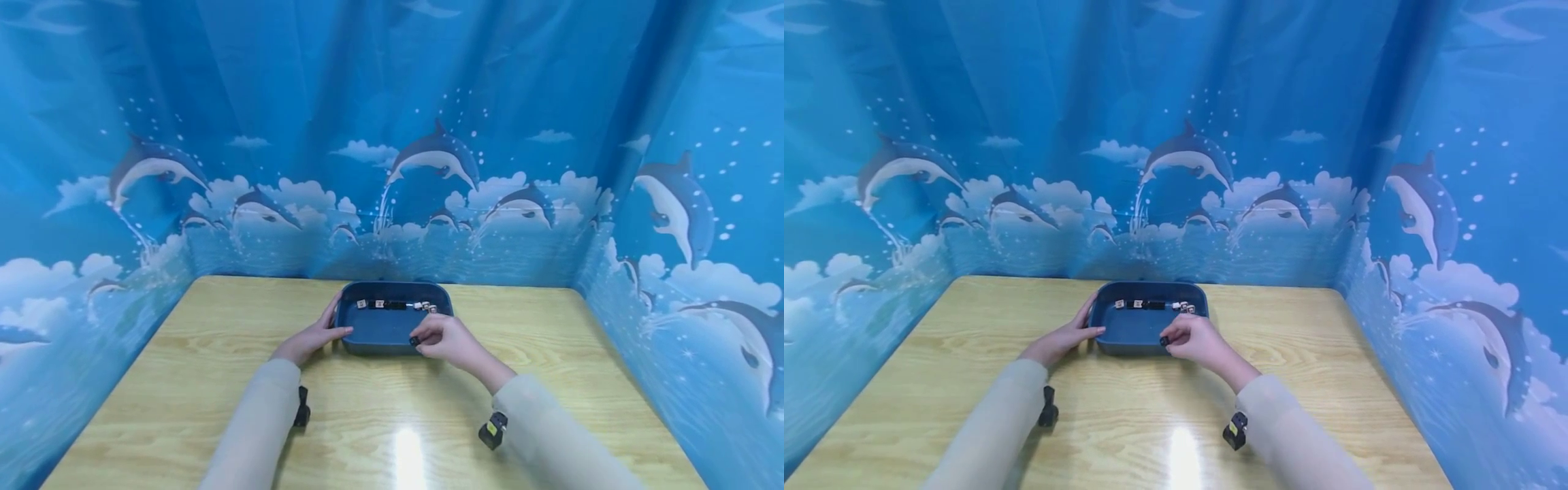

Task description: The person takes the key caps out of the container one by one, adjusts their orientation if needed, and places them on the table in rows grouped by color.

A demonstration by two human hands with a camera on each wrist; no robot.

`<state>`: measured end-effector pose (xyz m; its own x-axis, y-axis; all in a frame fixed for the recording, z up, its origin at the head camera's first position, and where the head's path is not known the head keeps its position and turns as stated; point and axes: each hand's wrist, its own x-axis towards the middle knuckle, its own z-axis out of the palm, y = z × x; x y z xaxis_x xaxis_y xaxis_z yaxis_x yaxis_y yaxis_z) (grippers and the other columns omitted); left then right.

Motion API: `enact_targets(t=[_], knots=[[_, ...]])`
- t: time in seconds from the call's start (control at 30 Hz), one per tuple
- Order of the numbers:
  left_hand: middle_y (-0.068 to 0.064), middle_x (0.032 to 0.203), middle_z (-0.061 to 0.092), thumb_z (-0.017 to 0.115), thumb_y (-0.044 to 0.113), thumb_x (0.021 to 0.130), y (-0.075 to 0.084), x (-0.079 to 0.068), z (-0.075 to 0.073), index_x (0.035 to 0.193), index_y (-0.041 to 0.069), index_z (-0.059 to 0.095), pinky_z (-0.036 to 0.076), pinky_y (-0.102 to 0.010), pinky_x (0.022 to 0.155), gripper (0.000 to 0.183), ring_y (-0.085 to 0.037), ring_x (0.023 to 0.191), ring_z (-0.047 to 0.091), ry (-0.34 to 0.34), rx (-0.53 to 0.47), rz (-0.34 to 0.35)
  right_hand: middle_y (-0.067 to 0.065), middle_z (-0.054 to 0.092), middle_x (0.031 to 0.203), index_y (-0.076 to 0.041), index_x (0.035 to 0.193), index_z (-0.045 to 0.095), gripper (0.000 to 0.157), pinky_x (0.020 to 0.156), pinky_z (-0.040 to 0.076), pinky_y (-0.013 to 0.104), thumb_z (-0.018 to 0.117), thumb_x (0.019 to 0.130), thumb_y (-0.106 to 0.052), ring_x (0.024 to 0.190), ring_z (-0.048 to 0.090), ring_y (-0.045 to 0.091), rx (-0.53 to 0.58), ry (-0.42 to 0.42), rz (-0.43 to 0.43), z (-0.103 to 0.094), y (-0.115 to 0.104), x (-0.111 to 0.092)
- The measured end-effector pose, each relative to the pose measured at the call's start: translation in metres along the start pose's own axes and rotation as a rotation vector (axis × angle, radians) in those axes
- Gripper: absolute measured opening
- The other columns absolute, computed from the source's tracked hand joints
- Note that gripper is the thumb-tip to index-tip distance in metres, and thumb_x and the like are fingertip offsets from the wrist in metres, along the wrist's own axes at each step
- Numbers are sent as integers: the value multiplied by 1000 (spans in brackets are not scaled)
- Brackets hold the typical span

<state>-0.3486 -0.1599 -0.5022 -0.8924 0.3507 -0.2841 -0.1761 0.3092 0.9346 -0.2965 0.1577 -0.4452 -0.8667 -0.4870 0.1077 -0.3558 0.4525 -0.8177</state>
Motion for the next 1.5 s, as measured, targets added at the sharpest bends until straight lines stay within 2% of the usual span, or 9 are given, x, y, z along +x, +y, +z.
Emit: enact_targets(t=[0.27,0.53,0.67,0.87,1.27,1.5], knots=[[-9,162,-16,63,34,96,0,-3,-1,152,48,-9,0,-68,110,92,-33,147,-11,-28,7,-4,1,65,92,-4,100,73,20,73,56,26,73,81,4,83,65,16,68,53,64,21,-2,-12],[-13,161,-14,63,31,95,-3,1,-1,154,41,-9,0,-66,111,94,-38,146,-11,-20,-9,10,1,66,87,-4,96,73,22,70,56,24,72,76,7,78,64,14,35,52,92,42,4,-19],[-9,161,-16,62,30,96,-2,-1,-1,154,42,-9,0,-66,111,92,-35,146,-11,-28,-2,14,1,67,85,-1,93,72,21,68,55,23,72,74,8,75,64,14,49,53,104,53,9,-21],[-8,161,-17,62,30,97,-1,-1,-1,154,42,-10,-1,-66,111,92,-35,146,-12,-35,-3,13,0,68,81,-1,89,72,18,66,55,23,72,73,9,72,63,12,41,99,138,67,17,-20],[-11,161,-15,63,32,96,-1,-2,-1,154,44,-10,0,-66,111,93,-35,146,-11,-31,11,13,0,62,82,-5,85,72,17,65,52,22,78,72,4,71,58,10,-30,131,179,81,21,-16],[-16,161,-12,64,30,95,-1,1,-2,155,39,-9,2,-66,111,96,-38,146,-10,-13,16,12,0,62,78,-3,85,72,18,62,51,24,78,70,5,69,57,11,-54,120,206,82,20,-15]])
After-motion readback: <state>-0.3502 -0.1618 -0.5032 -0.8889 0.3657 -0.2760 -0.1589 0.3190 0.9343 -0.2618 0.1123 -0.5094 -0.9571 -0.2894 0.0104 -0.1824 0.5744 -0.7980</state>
